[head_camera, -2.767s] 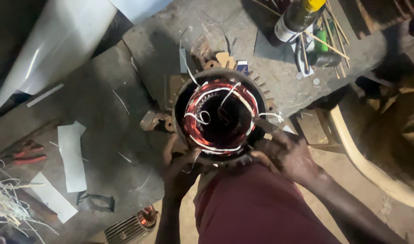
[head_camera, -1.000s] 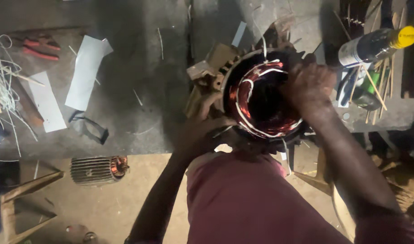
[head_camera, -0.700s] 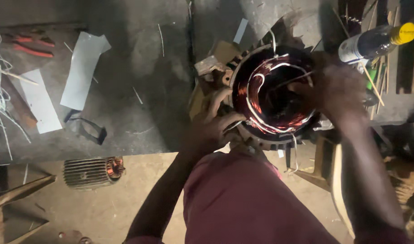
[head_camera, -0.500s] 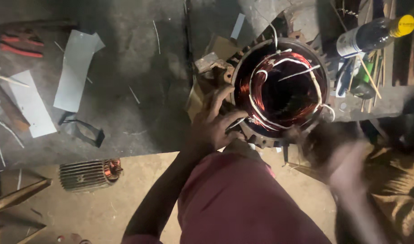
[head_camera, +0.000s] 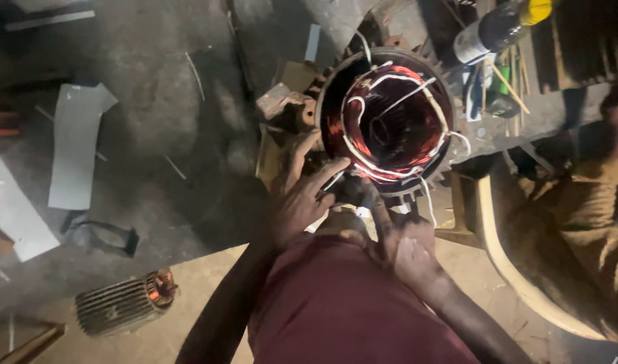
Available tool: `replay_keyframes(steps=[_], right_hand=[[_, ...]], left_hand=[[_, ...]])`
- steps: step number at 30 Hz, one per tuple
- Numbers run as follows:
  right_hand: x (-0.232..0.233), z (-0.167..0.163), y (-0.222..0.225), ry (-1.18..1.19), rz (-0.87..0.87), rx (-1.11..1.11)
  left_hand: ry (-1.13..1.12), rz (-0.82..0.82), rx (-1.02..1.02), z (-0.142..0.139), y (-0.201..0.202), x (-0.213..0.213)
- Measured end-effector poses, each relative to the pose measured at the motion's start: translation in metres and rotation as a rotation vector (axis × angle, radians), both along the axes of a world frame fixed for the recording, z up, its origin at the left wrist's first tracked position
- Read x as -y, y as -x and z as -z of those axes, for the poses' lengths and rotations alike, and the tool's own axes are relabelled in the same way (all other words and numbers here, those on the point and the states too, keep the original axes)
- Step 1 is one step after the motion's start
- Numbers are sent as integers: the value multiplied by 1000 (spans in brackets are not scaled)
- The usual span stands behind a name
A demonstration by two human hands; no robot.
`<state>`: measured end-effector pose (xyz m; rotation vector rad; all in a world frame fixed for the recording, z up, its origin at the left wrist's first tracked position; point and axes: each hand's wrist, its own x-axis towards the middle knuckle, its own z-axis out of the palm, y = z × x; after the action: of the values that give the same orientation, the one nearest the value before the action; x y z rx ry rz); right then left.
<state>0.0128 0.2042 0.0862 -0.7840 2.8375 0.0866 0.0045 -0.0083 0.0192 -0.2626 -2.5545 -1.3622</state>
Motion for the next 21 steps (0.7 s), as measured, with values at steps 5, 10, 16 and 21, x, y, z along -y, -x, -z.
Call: replay_keyframes(steps=[5,10,16,21], right_hand=[[-1,3,-1,201,-67,-169],[-5,5,1,359,-176,-349],[-12,8,5,111,-239,-342],[-16,13,10,141,-161,-138]], left_hand=[[27,21,-56,-1,0,0],[77,-29,-98,-6,0,-3],[28,3,-56,-5,2,-4],[76,20,-102,0,3,-4]])
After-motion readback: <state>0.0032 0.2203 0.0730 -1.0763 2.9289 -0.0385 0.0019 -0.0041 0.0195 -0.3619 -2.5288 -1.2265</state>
